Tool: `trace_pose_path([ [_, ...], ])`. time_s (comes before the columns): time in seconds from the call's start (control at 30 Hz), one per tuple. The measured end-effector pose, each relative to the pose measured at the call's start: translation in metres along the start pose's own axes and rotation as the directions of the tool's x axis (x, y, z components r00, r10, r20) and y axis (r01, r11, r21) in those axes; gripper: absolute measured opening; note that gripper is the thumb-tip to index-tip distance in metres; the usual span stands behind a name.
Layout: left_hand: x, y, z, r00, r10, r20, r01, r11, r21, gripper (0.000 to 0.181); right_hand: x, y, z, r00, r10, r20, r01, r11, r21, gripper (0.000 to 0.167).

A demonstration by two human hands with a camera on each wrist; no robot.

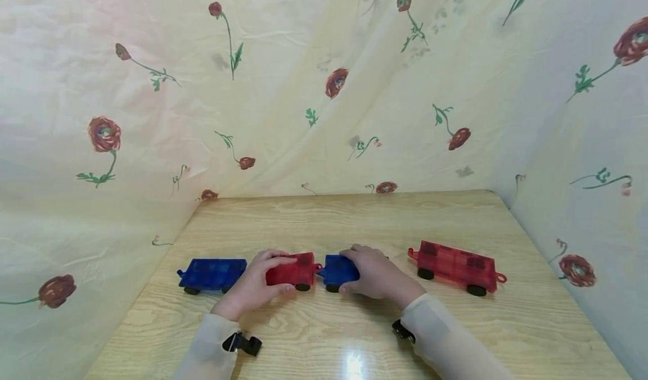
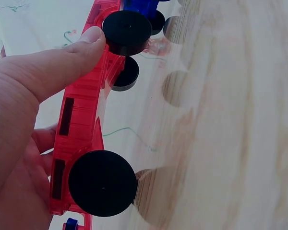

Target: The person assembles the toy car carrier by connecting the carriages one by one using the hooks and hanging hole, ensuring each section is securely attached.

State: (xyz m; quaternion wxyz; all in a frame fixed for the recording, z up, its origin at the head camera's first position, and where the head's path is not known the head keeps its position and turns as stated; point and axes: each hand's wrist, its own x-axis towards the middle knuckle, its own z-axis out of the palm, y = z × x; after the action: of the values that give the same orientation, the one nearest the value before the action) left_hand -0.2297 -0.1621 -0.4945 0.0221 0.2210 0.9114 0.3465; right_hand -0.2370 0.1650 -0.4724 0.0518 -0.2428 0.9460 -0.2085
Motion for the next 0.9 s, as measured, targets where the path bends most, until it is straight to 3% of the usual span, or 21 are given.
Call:
trace_pose_path([
  [0.9,0.0001,0.0006,-0.0009,1.000,-0.001,0.003,0.001,1.000,0.028,0.062,0.0010,-0.0010,0.0017,1.000,-0.020,-0.001,0.020,1.000,0.001,0.083],
])
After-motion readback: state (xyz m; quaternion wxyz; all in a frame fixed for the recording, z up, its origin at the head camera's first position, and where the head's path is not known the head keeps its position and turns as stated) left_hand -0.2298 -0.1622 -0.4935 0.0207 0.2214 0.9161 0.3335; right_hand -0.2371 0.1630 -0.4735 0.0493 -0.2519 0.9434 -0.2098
